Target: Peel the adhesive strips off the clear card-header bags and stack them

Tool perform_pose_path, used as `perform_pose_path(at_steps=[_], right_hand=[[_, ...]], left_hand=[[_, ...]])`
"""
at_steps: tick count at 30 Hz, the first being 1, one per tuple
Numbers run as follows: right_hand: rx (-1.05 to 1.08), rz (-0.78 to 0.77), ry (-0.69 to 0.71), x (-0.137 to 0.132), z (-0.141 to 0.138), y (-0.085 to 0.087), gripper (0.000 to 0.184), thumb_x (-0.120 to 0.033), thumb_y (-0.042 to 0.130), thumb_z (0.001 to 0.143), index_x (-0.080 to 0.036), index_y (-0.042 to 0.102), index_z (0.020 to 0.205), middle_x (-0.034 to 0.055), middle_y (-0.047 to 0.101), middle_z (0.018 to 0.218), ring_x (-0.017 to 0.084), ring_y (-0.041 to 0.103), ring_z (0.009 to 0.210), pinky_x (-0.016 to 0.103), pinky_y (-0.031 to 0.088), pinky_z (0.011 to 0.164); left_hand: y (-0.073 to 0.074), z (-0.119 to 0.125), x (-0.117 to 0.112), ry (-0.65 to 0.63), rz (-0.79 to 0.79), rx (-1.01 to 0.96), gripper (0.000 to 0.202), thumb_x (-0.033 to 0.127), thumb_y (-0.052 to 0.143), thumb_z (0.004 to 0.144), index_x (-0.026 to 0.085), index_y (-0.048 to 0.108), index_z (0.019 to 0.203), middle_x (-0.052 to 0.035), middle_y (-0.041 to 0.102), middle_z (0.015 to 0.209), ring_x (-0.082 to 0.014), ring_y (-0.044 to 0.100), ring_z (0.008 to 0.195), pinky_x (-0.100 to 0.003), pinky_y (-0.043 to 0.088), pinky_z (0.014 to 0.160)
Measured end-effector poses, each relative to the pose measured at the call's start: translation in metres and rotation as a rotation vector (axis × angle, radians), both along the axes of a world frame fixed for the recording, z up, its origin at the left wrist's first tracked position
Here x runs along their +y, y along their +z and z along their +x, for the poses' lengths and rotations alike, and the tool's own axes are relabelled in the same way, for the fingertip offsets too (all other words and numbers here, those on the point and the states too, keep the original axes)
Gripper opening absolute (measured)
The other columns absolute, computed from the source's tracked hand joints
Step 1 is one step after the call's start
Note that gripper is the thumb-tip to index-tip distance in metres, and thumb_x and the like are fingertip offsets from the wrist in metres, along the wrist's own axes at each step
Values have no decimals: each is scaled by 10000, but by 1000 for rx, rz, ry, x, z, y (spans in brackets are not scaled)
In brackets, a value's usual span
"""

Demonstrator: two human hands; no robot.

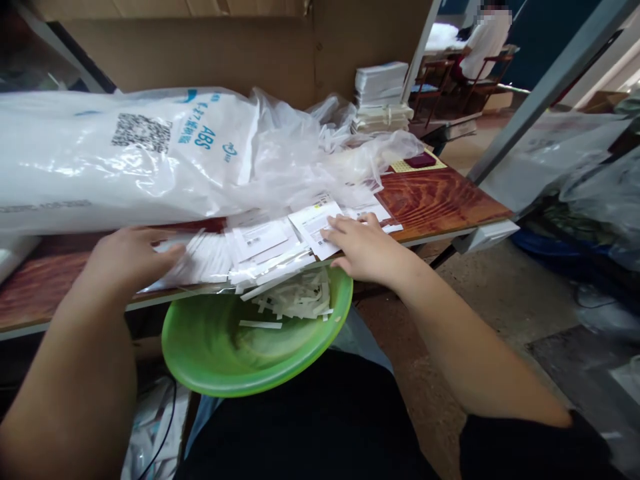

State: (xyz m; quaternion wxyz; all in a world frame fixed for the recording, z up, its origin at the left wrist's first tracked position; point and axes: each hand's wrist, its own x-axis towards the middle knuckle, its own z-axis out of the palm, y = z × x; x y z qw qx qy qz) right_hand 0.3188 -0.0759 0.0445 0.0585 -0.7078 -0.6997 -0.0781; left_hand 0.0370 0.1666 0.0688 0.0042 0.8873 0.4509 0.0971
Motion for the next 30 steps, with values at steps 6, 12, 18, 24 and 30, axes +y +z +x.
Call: perform_pose_path(at_steps=[6, 12, 18, 24, 30], right_hand=[[-259, 103, 69, -6, 5, -33, 432, -96, 372, 932, -64, 436, 1357, 196, 440, 1420, 292, 450, 1301, 462, 344, 953], [-216, 321, 104, -4, 1, -39, 348, -83, 391, 927, -53, 569, 1225, 177, 585, 1284, 237, 563, 1198, 378, 413, 887], [40, 251, 116, -6, 13, -32, 361, -113, 423, 922, -158, 585, 1242, 99, 588, 1291, 194, 563, 1204, 374, 485, 903], [335, 363, 119, -12, 20, -39, 413, -144, 376, 936, -191, 532, 1315, 66, 561, 1331, 168, 511, 1259, 401, 414, 1086], [584, 913, -179, -17, -12, -32, 278, -201, 517, 901, -255, 684, 1117, 47, 713, 1072, 208, 677, 980, 380, 552, 909]], left_hand=[[-13, -2, 24, 78, -109, 88, 172, 334, 650, 546, 177, 659, 615, -62, 562, 590, -319, 594, 791, -473, 431, 743], [-17, -5, 22, 208, -46, -49, 270, 305, 595, 609, 175, 684, 828, -34, 525, 651, -274, 539, 792, -423, 397, 706], [-3, -12, -7, 222, 29, -108, 252, 400, 578, 706, 190, 697, 782, -43, 580, 658, -271, 560, 725, -429, 425, 712], [1, 35, -62, -333, 168, -360, 237, 350, 549, 814, 220, 730, 894, -38, 691, 957, -187, 627, 794, -309, 491, 768], [-29, 75, -59, -561, -43, -365, 252, 359, 546, 839, 199, 739, 869, -56, 696, 950, -190, 634, 845, -296, 498, 785]])
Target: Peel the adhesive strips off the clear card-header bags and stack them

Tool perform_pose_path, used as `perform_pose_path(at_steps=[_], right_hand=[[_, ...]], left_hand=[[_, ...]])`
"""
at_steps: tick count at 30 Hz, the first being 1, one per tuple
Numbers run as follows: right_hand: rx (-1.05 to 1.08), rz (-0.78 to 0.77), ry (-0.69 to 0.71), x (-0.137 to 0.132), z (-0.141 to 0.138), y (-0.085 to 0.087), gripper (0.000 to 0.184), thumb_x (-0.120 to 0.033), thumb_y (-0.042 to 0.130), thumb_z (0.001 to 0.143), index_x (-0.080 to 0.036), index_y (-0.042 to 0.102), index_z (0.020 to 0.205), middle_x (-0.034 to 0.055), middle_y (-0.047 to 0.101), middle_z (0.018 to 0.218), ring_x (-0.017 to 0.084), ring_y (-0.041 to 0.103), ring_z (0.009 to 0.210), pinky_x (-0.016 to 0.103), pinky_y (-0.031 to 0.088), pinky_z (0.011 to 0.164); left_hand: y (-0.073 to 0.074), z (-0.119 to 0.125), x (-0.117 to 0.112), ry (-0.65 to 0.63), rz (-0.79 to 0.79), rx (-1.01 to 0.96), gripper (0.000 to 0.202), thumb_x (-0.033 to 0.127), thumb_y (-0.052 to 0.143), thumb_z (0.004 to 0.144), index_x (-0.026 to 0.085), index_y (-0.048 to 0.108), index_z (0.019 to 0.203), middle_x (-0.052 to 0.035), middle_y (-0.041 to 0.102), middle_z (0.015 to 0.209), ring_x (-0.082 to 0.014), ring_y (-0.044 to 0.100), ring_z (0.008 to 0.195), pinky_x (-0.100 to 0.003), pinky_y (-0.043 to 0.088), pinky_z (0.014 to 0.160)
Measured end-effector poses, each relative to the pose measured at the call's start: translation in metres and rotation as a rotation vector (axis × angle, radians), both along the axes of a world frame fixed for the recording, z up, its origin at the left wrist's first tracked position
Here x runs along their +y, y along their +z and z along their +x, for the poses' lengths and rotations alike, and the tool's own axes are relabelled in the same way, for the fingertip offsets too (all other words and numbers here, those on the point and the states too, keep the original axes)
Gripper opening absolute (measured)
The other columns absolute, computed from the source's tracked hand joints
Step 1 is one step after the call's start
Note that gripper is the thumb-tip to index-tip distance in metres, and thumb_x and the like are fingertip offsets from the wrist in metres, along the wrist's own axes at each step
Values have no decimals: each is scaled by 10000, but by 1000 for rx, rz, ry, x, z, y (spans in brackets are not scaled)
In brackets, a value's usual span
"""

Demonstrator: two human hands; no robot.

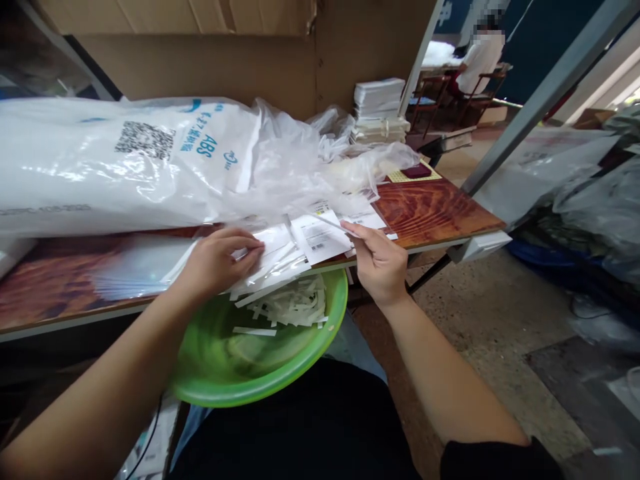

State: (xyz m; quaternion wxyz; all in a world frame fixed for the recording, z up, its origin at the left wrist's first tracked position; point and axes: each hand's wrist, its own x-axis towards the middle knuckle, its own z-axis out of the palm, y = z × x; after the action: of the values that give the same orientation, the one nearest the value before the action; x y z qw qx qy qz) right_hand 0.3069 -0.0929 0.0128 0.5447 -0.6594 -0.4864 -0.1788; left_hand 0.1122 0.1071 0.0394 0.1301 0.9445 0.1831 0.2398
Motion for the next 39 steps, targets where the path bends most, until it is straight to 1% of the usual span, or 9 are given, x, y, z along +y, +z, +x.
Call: perform_pose_path(at_steps=[6, 8, 16, 20, 25, 31, 33, 36, 39], right_hand=[[-9, -109, 509, -5, -20, 21, 324, -137, 504, 890, -267, 668, 1138, 28, 701, 1114, 195, 651, 1059, 385, 535, 947], [-123, -183, 564, -6, -16, 23, 340, -129, 474, 900, -259, 659, 1153, 36, 698, 1125, 187, 644, 1076, 380, 526, 952], [-609, -326, 379, 16, -28, 14, 305, -115, 434, 923, -150, 631, 1153, 101, 668, 1182, 189, 592, 1153, 371, 474, 957], [-753, -455, 266, 36, -51, 13, 340, -109, 365, 950, -101, 584, 1210, 129, 638, 1220, 225, 548, 1180, 436, 341, 1019], [-596, -572, 188, 46, -57, 35, 310, -145, 437, 926, -238, 638, 1144, 89, 630, 1057, 237, 530, 1017, 413, 285, 849], [-353, -555, 286, 75, -52, 45, 150, -184, 518, 878, -178, 646, 801, 14, 655, 802, 155, 554, 753, 311, 308, 740], [-316, -555, 220, 87, -55, 40, 65, -178, 545, 839, -177, 607, 858, 1, 654, 762, 157, 555, 704, 303, 305, 707], [-278, -610, 106, 96, -57, 34, 236, -223, 599, 802, -156, 535, 1020, 2, 644, 730, 172, 548, 644, 304, 304, 679], [-269, -647, 105, 83, -49, 37, 327, -390, 644, 801, -159, 523, 998, 39, 663, 839, 202, 583, 744, 323, 324, 725]], left_hand=[[5, -10, 1, 24, -197, -18, 256, 424, 610, 807, 232, 745, 908, -33, 702, 1004, -193, 638, 920, -294, 498, 847], [8, -11, 3, -5, -271, 16, 268, 439, 587, 827, 245, 745, 922, -28, 700, 1038, -199, 635, 959, -314, 491, 887], [10, -3, -1, -77, -257, 15, 264, 400, 575, 845, 226, 744, 948, -41, 716, 1033, -199, 636, 1000, -354, 496, 944], [13, -1, -5, -118, -222, -23, 224, 348, 599, 836, 217, 750, 936, -40, 725, 1010, -197, 632, 1031, -349, 483, 975], [21, -6, -7, -122, -291, -44, 240, 340, 589, 849, 225, 736, 1000, -38, 713, 1058, -205, 629, 1055, -346, 476, 985], [22, -4, -5, -178, -348, -130, 214, 341, 600, 846, 198, 740, 921, -51, 714, 1020, -196, 654, 958, -314, 503, 912], [18, -2, -3, -214, -378, -145, 207, 330, 600, 849, 191, 738, 916, -56, 714, 1016, -195, 652, 964, -308, 505, 908], [17, -6, 0, -258, -409, -96, 241, 350, 583, 860, 205, 727, 989, -54, 697, 1084, -211, 611, 1082, -327, 469, 983], [26, -27, 6, -69, -245, -69, 323, 391, 583, 843, 249, 683, 1116, -26, 646, 1192, -233, 579, 1123, -353, 450, 1005]])
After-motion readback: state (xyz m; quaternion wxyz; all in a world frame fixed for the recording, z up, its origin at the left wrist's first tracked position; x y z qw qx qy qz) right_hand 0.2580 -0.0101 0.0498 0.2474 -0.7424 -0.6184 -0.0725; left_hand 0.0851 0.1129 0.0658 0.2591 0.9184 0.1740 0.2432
